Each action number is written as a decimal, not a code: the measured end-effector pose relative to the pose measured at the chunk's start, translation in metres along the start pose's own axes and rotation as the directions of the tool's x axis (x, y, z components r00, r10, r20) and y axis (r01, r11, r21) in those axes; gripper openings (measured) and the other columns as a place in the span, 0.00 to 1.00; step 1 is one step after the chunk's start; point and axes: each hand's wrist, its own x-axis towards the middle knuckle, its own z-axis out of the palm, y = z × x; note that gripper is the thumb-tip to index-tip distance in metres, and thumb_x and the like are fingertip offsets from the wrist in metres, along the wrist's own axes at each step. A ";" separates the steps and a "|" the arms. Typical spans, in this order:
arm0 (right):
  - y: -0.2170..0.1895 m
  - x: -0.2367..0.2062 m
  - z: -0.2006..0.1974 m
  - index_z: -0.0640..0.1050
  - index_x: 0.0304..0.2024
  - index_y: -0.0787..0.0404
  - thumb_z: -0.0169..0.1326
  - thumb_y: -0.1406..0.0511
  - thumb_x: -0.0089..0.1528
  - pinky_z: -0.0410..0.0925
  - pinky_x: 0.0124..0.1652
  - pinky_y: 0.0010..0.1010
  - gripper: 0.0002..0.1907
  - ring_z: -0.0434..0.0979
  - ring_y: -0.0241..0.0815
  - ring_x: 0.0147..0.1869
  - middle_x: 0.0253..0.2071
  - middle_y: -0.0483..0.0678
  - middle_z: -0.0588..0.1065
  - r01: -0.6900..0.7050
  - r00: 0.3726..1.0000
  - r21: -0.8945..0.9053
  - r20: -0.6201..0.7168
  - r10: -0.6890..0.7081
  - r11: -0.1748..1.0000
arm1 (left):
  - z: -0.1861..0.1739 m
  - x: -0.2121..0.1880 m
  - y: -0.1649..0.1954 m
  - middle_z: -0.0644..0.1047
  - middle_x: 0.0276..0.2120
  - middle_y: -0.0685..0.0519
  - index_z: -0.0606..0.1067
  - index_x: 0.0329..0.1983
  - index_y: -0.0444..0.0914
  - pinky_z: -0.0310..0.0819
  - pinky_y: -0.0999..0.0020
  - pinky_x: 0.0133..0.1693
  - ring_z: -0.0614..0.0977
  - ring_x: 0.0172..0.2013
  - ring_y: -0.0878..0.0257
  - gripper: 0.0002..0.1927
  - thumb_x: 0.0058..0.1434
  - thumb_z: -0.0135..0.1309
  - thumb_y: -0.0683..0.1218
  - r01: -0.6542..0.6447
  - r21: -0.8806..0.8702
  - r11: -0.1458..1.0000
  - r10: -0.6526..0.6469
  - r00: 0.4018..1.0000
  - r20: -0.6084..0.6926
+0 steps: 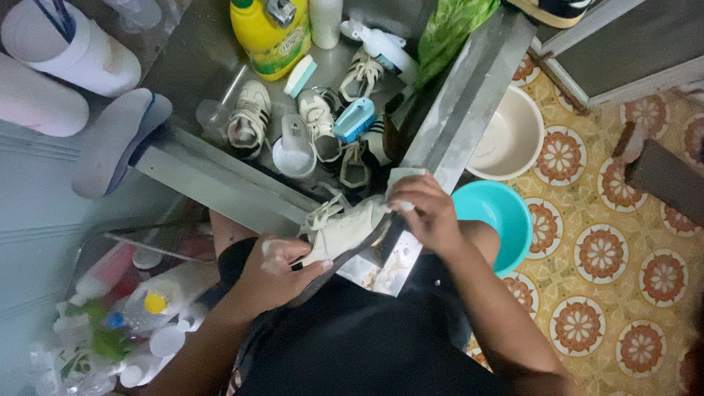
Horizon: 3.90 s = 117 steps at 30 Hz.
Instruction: The person sits at a stainless steel sink and cleans white sneakers. They hold each shoe and scrub the upper and midsole with a white sponge, then use a brush to scrub the shoe over the sink, working on the shoes one at a time.
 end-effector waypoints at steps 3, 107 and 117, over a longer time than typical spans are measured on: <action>-0.005 -0.003 0.003 0.80 0.42 0.61 0.60 0.71 0.59 0.66 0.59 0.47 0.08 0.78 0.51 0.55 0.44 0.48 0.78 0.068 0.995 0.066 0.074 -0.072 0.996 | 0.001 -0.003 0.000 0.74 0.14 0.45 0.82 0.26 0.32 0.68 0.63 0.22 0.74 0.14 0.56 0.17 0.55 0.65 0.53 -0.009 0.007 1.000 0.009 1.000 -0.023; 0.013 0.023 -0.015 0.79 0.42 0.58 0.61 0.72 0.47 0.66 0.49 0.44 0.19 0.76 0.53 0.50 0.45 0.49 0.77 0.014 0.998 -0.476 0.063 0.018 0.880 | 0.130 0.025 -0.078 0.82 0.31 0.41 0.80 0.46 0.37 0.79 0.51 0.34 0.83 0.29 0.44 0.34 0.69 0.38 0.69 -0.101 0.530 0.842 -0.083 0.946 0.312; 0.001 0.016 0.003 0.80 0.42 0.58 0.61 0.71 0.48 0.64 0.49 0.43 0.18 0.76 0.51 0.50 0.45 0.47 0.78 -0.007 0.997 -0.461 0.067 0.043 0.887 | 0.131 0.026 -0.078 0.81 0.28 0.41 0.80 0.49 0.39 0.79 0.51 0.32 0.83 0.26 0.44 0.34 0.68 0.37 0.70 -0.135 0.533 0.835 -0.040 0.952 0.304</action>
